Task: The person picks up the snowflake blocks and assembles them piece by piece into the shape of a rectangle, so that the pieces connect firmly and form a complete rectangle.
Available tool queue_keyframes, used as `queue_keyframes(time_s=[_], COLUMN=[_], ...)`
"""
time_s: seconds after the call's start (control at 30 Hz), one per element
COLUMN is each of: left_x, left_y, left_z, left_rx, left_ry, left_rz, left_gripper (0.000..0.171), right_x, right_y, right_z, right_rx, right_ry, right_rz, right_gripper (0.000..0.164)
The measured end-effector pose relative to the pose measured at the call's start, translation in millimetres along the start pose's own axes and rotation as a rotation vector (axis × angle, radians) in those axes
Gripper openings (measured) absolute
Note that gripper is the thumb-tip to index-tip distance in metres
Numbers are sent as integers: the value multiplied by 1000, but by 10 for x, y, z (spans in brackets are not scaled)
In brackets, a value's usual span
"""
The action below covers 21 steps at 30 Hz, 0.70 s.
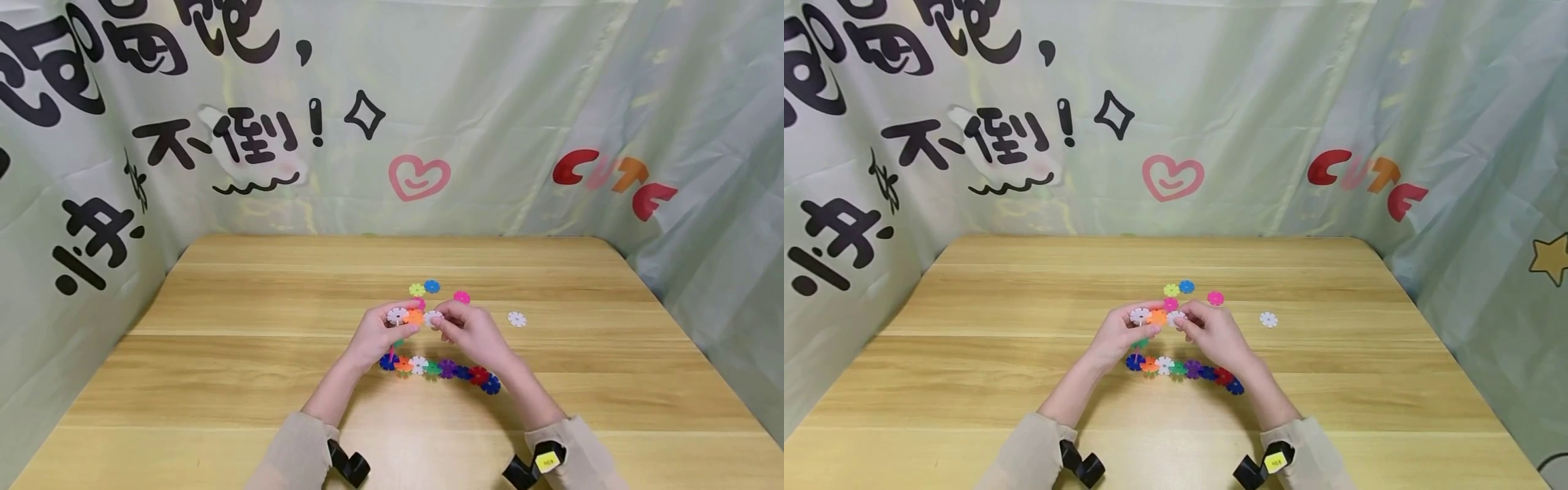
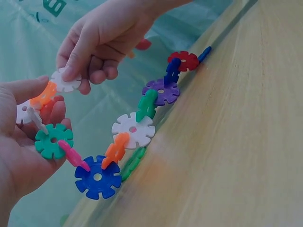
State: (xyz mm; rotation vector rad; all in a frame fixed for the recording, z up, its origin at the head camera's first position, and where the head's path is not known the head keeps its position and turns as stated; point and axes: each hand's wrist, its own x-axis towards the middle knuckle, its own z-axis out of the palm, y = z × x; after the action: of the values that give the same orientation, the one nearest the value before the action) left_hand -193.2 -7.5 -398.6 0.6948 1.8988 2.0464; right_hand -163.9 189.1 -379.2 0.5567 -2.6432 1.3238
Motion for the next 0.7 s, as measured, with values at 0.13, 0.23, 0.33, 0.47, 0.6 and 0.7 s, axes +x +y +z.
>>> queue_keyframes(time_s=[0.13,0.23,0.33,0.47,0.6,0.7], left_x=[-3,-6,-1,0,-4,-7], left_y=[5,8,3,4,10,9], left_z=[-3,-7,-11,-12,-3,1], left_rx=[14,26,18,-7,-11,-4], left_ry=[3,27,45,49,32,22], left_rz=[-8,-35,-62,-72,-41,-26], left_gripper=[41,40,37,37,35,35], right_x=[-3,-4,-3,1,0,-2], right_y=[15,27,38,49,57,47], right_z=[-1,-1,0,0,-3,-3], right_rx=[-67,-85,-84,-81,-88,-103], right_ry=[22,32,36,33,20,15], right_rz=[-96,-139,-165,-177,-172,-181], right_gripper=[7,5,4,4,6,7])
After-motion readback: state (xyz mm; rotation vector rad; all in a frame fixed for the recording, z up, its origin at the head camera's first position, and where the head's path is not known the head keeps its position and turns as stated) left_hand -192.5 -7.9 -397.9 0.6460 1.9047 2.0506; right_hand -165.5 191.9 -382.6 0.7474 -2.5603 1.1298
